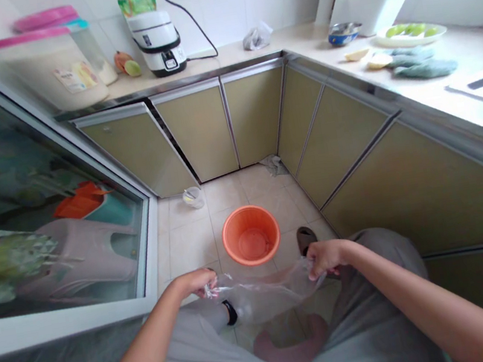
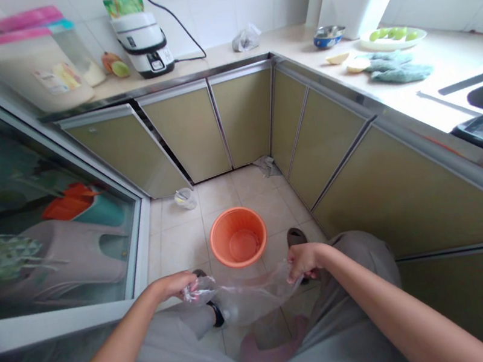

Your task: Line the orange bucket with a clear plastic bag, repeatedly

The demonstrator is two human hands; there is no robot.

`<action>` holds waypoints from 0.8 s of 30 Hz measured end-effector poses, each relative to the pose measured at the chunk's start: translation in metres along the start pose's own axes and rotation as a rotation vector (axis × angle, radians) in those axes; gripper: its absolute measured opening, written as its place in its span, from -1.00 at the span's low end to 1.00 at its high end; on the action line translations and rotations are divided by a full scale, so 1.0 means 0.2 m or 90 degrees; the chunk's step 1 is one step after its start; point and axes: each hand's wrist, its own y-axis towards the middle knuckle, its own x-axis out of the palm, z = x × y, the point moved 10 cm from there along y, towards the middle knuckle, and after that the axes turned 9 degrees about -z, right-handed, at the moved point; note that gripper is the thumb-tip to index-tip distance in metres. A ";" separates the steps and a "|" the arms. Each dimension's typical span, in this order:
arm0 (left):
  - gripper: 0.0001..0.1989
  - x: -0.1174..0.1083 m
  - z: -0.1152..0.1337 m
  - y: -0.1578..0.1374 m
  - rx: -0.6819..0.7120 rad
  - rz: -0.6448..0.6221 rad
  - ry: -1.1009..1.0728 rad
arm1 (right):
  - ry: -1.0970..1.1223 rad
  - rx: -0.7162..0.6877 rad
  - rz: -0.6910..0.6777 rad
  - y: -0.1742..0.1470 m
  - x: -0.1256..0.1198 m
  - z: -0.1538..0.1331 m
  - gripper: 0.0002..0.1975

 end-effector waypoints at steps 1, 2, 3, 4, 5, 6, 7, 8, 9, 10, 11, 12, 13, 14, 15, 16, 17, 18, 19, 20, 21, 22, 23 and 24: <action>-0.75 0.01 0.04 -0.08 0.016 -0.028 -0.074 | 0.044 -0.061 0.005 -0.07 0.00 -0.05 -0.66; -0.76 0.00 0.10 -0.15 0.048 -0.038 -0.163 | 0.091 -0.121 0.013 -0.14 -0.02 -0.11 -0.62; -0.78 -0.04 0.18 -0.23 0.092 -0.022 -0.253 | 0.140 -0.179 0.024 -0.21 -0.04 -0.17 -0.59; -0.81 -0.10 0.26 -0.30 0.143 0.018 -0.327 | 0.189 -0.232 0.038 -0.28 -0.08 -0.24 -0.57; -0.84 -0.18 0.34 -0.36 0.188 0.062 -0.388 | 0.235 -0.277 0.052 -0.34 -0.13 -0.31 -0.57; -0.88 -0.25 0.43 -0.42 0.227 0.098 -0.441 | 0.278 -0.313 0.066 -0.39 -0.19 -0.39 -0.58; -0.91 -0.31 0.53 -0.46 0.262 0.129 -0.491 | 0.317 -0.337 0.079 -0.44 -0.25 -0.47 -0.61; -0.94 -0.38 0.63 -0.50 0.296 0.152 -0.535 | 0.349 -0.354 0.096 -0.48 -0.32 -0.55 -0.65; -0.96 -0.43 0.75 -0.53 0.329 0.167 -0.573 | 0.376 -0.370 0.113 -0.51 -0.40 -0.64 -0.70; -0.97 -0.49 0.87 -0.56 0.358 0.178 -0.603 | 0.398 -0.387 0.132 -0.55 -0.47 -0.73 -0.74; -0.95 -0.54 1.00 -0.60 0.385 0.185 -0.620 | 0.416 -0.407 0.152 -0.59 -0.55 -0.83 -0.78; -0.93 -0.59 1.13 -0.64 0.405 0.193 -0.626 | 0.430 -0.432 0.173 -0.64 -0.62 -0.94 -0.81; -0.91 -0.64 1.27 -0.69 0.420 0.204 -0.624 | 0.441 -0.459 0.195 -0.70 -0.69 -1.05 -0.83; -0.90 -0.68 1.41 -0.75 0.437 0.220 -0.614 | 0.451 -0.486 0.221 -0.77 -0.76 -1.16 -0.82; -0.91 -0.72 1.55 -0.84 0.455 0.242 -0.601 | 0.461 -0.512 0.257 -0.86 -0.82 -1.27 -0.80; -0.94 -0.76 1.69 -0.95 0.483 0.267 -0.586 | 0.468 -0.537 0.303 -0.96 -0.88 -1.37 -0.79; -0.97 -0.79 1.82 -1.09 0.523 0.298 -0.569 | 0.469 -0.565 0.359 -1.09 -0.94 -1.45 -0.78; -0.93 -0.82 1.95 -1.26 0.579 0.337 -0.550 | 0.460 -0.599 0.421 -1.23 -0.99 -1.54 -0.77; -0.86 -0.83 2.06 -1.45 0.652 0.379 -0.523 | 0.437 -0.641 0.483 -1.39 -1.03 -1.61 -0.76; -0.80 -0.83 2.13 -1.66 0.737 0.429 -0.487 | 0.400 -0.693 0.541 -1.55 -1.05 -1.67 -0.73; -0.75 -0.80 2.18 -1.86 0.838 0.481 -0.431 | 0.351 -0.753 0.597 -1.71 -1.06 -1.72 -0.69; -0.74 -0.74 2.18 -2.05 0.941 0.546 -0.363 | 0.295 -0.810 0.647 -1.83 -1.05 -1.74 -0.65; -0.74 -0.65 2.13 -2.19 1.033 0.626 -0.285 | 0.235 -0.853 0.693 -1.91 -1.02 -1.73 -0.62; -0.77 -0.54 2.04 -2.27 1.096 0.711 -0.195 | 0.176 -0.873 0.732 -1.94 -0.98 -1.69 -0.61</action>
